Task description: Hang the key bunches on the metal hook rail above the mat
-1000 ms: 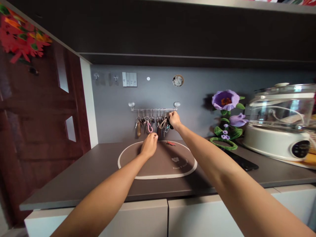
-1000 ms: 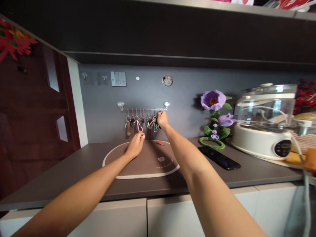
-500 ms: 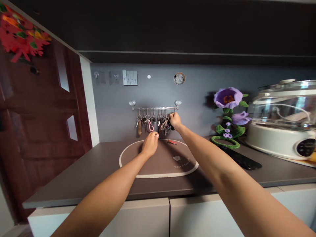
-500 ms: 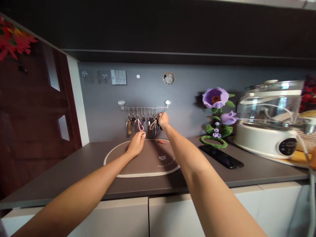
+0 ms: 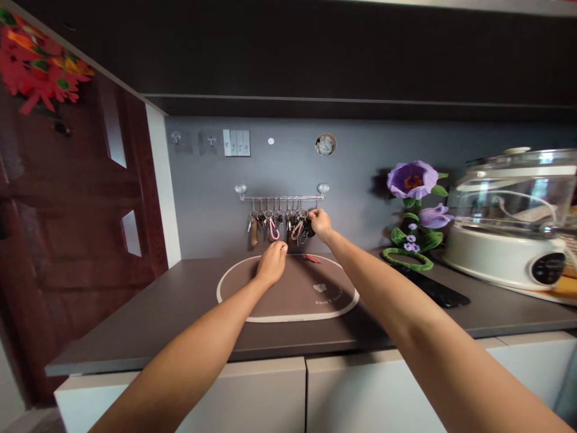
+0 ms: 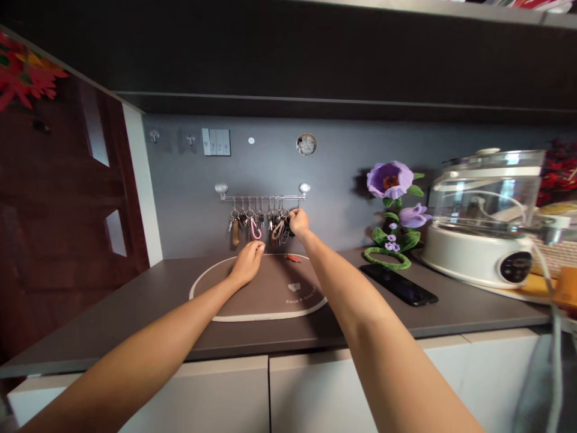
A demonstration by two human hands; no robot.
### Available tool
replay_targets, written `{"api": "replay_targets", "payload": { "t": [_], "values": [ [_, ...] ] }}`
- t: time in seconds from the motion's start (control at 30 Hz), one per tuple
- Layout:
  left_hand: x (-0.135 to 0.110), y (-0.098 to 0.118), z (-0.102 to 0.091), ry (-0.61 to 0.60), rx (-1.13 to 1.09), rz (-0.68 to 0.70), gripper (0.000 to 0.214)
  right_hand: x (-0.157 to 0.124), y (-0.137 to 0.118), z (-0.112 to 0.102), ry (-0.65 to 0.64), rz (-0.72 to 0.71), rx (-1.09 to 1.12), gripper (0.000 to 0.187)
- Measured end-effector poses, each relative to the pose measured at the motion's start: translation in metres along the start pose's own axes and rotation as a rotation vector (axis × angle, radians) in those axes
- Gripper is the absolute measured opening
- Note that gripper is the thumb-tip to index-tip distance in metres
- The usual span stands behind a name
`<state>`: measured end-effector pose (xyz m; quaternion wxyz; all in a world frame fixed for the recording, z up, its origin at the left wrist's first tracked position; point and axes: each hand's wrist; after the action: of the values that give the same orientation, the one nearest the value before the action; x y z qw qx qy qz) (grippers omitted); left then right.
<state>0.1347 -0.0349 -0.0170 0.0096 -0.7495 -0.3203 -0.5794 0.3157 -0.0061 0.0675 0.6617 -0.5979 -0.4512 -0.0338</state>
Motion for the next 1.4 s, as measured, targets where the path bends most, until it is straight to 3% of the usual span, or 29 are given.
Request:
{"api": "replay_targets", "payload": {
  "t": [0.27,0.43,0.53,0.87,1.4],
  "values": [
    [0.000,0.002,-0.004,-0.016,0.018,0.003,0.022,-0.034,0.009,-0.019,0.023,0.026,0.007,0.012],
    [0.000,0.004,-0.005,-0.064,0.020,0.009,0.020,-0.062,0.029,-0.025,-0.104,0.105,-0.048,0.013],
    [0.000,0.003,-0.005,-0.082,0.012,0.017,0.020,-0.071,0.042,-0.025,-0.217,0.074,-0.161,0.011],
    [-0.002,0.000,-0.003,-0.136,0.012,0.024,0.018,-0.063,0.067,-0.016,-0.380,-0.285,-0.423,0.012],
    [-0.004,-0.004,-0.001,-0.215,0.033,0.005,0.020,-0.055,0.070,-0.016,-0.485,-0.448,-0.515,0.015]
  ]
}}
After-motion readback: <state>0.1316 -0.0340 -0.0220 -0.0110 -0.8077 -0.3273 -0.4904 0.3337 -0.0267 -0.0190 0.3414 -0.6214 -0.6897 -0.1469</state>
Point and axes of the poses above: each hand's wrist, its own x-axis towards the middle knuckle, its own z-axis out of the palm, y = z × x, and after that the axes turned 13 degrees about y, right-handed
